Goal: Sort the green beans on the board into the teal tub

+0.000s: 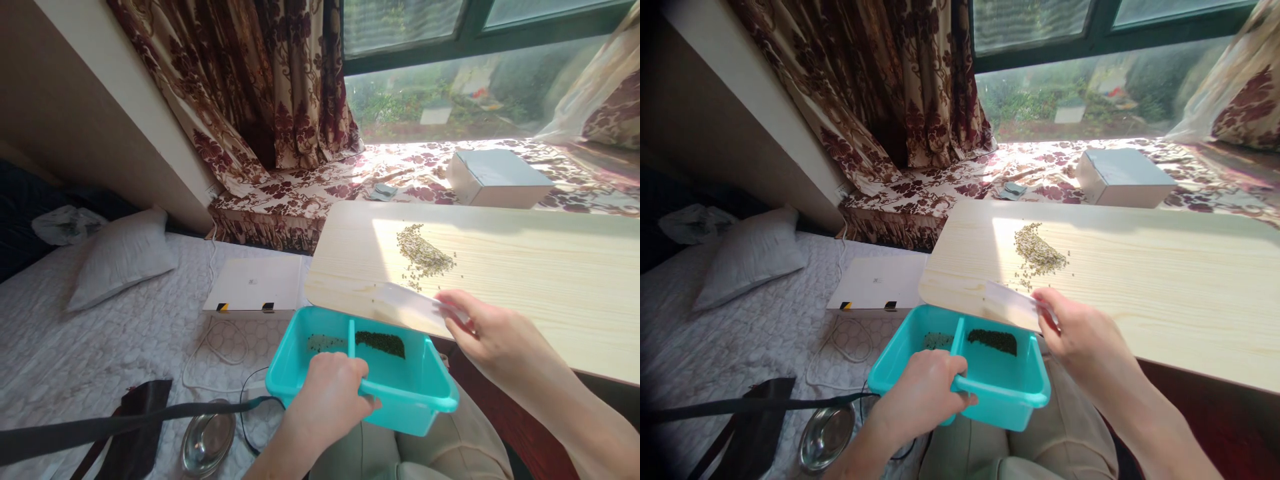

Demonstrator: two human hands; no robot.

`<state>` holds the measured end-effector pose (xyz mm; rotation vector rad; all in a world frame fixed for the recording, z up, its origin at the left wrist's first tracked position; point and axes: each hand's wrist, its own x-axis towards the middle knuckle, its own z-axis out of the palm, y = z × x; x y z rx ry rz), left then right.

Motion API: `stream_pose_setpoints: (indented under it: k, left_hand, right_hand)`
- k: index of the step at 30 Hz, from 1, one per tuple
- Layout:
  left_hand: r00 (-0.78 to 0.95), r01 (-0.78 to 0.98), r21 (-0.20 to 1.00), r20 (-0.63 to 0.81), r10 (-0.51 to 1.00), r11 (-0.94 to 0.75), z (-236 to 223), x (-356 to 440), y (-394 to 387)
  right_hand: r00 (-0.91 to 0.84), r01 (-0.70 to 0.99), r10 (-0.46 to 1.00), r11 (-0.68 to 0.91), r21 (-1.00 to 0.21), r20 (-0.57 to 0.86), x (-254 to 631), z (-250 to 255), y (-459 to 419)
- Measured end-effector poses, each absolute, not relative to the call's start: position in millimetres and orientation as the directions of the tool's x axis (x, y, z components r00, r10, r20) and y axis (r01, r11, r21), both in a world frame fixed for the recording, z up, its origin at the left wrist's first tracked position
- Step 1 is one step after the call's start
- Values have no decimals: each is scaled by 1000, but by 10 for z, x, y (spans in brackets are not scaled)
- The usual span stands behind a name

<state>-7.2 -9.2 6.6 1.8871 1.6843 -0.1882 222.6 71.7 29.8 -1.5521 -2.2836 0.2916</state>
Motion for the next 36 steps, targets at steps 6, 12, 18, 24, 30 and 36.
stream_pose_setpoints:
  k: [6,12,18,24,30,36]
  left_hand:
    - [175,943,334,-483,858,-5,76,-82,-93]
    - [176,942,335,-485,857,-4,92,-62,-77]
    - [228,935,350,-457,859,-62,60,-29,-77]
    - [229,939,334,-450,863,-75,39,-28,-94]
    - [227,941,331,-459,859,-72,26,-27,-86]
    - [227,937,344,-455,861,-65,3,-29,-101]
  right_hand:
    - [-374,825,913,408,-390,162,2109,293,717]
    - [-384,828,913,408,-386,140,2192,378,626]
    - [-224,941,950,269,-206,219,2193,319,910]
    - [-223,970,953,237,-46,207,2116,326,1029]
    - [-215,967,957,236,-93,194,2063,267,999]
    - [-246,952,945,277,-127,217,2031,170,1065]
